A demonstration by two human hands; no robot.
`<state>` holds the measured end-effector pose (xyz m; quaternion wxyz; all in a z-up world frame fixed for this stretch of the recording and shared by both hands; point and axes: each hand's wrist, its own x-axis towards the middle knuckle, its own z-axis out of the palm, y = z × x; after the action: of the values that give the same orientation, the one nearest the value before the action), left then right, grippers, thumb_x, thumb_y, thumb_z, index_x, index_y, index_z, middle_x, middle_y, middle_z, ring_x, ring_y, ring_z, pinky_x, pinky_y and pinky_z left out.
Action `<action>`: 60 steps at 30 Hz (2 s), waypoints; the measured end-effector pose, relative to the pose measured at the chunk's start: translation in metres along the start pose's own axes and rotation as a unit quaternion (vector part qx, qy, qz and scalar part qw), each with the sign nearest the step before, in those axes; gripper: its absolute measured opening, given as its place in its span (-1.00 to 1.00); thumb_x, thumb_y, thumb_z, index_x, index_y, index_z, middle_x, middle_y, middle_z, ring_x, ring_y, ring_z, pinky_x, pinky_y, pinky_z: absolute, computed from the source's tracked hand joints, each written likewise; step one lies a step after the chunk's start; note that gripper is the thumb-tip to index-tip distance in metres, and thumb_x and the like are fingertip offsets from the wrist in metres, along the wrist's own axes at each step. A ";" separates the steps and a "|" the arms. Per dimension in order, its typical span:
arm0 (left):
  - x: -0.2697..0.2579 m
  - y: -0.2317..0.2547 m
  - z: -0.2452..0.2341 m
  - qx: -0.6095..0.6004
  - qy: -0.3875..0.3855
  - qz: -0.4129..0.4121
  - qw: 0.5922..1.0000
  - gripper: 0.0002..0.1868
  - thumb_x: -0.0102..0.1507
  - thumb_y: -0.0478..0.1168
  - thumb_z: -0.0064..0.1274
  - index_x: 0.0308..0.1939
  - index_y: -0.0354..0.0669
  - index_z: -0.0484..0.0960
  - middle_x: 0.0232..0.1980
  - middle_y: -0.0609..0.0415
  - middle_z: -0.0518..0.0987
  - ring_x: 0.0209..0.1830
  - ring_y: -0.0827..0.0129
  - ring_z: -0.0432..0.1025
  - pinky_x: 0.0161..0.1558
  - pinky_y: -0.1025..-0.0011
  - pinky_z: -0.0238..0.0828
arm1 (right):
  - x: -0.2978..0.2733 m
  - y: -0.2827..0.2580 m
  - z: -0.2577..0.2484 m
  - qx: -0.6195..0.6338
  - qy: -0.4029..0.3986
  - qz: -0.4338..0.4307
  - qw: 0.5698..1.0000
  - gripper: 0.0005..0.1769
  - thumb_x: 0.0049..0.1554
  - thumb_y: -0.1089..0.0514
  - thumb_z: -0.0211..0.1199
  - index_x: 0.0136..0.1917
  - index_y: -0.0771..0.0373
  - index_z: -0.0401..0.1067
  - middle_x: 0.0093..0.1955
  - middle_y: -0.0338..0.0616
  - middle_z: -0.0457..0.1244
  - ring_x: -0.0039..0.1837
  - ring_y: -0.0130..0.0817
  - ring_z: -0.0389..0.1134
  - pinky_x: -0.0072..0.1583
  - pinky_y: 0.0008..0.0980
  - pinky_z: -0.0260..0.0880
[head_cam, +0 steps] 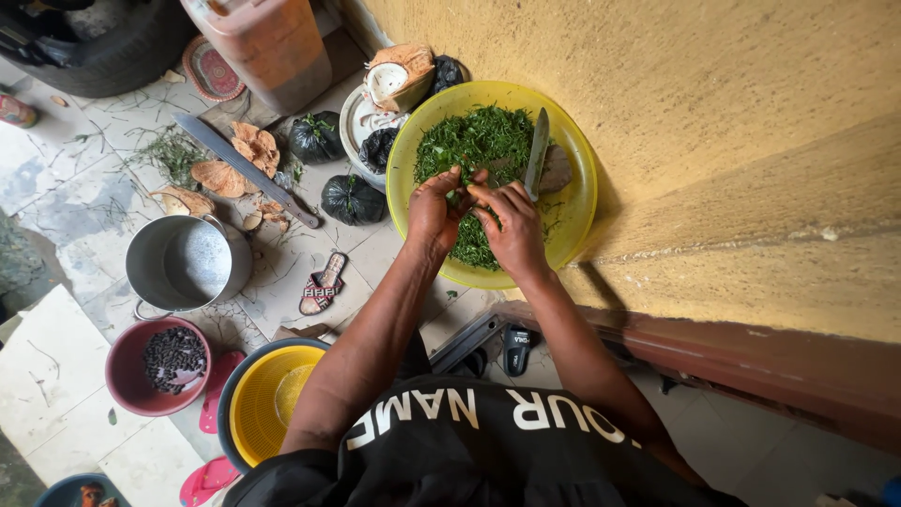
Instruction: Shred green leaves by hand and with a knife in a bowl.
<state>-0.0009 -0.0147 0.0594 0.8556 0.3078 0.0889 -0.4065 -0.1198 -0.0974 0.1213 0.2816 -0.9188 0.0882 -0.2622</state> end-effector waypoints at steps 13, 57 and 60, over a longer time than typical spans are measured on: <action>-0.001 -0.001 0.006 0.010 -0.056 -0.024 0.998 -0.78 0.41 -0.24 -0.09 -0.12 -0.37 0.58 -0.09 -0.22 0.68 -0.17 0.20 0.58 -0.10 0.33 0.54 | 0.006 -0.013 -0.002 0.037 0.011 -0.016 0.999 -0.62 0.08 0.36 0.39 0.18 0.23 0.52 0.02 -0.12 0.36 0.08 -0.17 0.35 0.12 -0.18 0.40; 0.012 -0.019 0.004 -0.018 0.013 -0.068 0.997 -0.82 0.43 -0.27 -0.20 -0.06 -0.32 0.47 -0.05 -0.23 0.66 -0.04 0.12 0.61 0.03 0.24 0.58 | -0.019 0.041 0.002 0.198 0.049 0.116 0.972 -0.90 0.19 0.38 0.33 0.01 0.35 0.52 0.01 -0.12 0.36 0.03 -0.38 0.39 0.10 -0.34 0.46; 0.014 -0.021 -0.005 -0.002 -0.006 -0.050 0.999 -0.80 0.44 -0.27 -0.19 -0.04 -0.34 0.51 -0.10 -0.22 0.71 -0.08 0.15 0.61 0.02 0.27 0.60 | -0.024 0.055 -0.005 0.437 0.088 0.218 0.868 -0.80 0.16 0.32 0.37 0.09 0.31 0.53 -0.01 -0.16 0.42 -0.04 -0.51 0.40 0.04 -0.47 0.48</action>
<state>-0.0068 -0.0312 0.0405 0.8354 0.2988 0.0998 -0.4505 -0.1432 -0.1379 0.0833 0.6954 -0.6323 0.1869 -0.2858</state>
